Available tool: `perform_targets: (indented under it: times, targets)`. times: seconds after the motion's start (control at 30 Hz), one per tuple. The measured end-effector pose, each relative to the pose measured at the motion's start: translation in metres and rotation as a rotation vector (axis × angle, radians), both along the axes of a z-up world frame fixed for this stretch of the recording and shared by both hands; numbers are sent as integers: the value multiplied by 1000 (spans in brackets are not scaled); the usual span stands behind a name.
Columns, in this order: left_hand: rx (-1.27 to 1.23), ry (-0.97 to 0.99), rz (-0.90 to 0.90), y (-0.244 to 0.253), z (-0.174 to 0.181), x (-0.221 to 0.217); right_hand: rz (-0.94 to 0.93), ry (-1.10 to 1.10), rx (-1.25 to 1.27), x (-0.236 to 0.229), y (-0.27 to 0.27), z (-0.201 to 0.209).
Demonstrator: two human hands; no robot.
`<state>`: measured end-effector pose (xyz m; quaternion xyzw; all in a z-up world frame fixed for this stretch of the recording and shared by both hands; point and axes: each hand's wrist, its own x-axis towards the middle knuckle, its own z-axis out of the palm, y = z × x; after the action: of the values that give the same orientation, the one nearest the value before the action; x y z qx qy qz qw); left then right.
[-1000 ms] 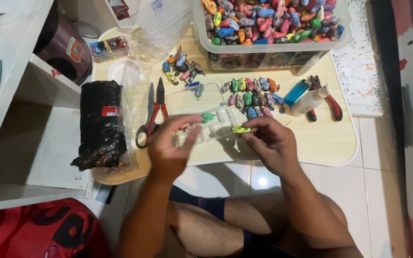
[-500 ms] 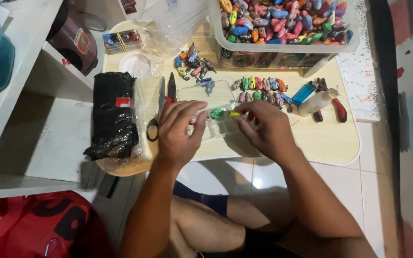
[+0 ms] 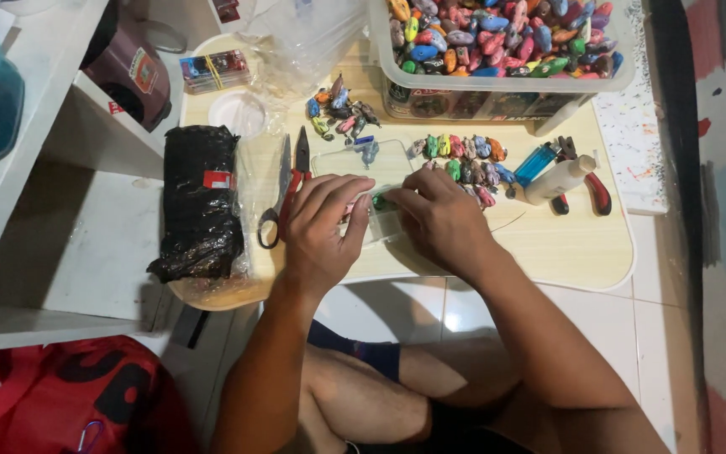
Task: Assembling small fishing lures by applying glue and attaching components
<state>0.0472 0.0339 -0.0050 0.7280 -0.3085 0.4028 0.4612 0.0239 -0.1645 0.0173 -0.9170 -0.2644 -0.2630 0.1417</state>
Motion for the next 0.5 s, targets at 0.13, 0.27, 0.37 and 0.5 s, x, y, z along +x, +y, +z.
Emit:
perform_targets:
  times: [0.13, 0.27, 0.37, 0.5]
  targets:
    - [-3, 20, -10, 1, 2, 0, -25, -40, 6, 0, -2, -5]
    - [10, 6, 22, -1, 2, 0, 14, -54, 33, 0, -3, -5]
    - [-2, 33, 7, 0, -2, 2, 15, -74, 33, 0, -3, -5]
    - [-9, 62, -9, 3, 2, 1, 6, -97, 20, -2, -3, -10]
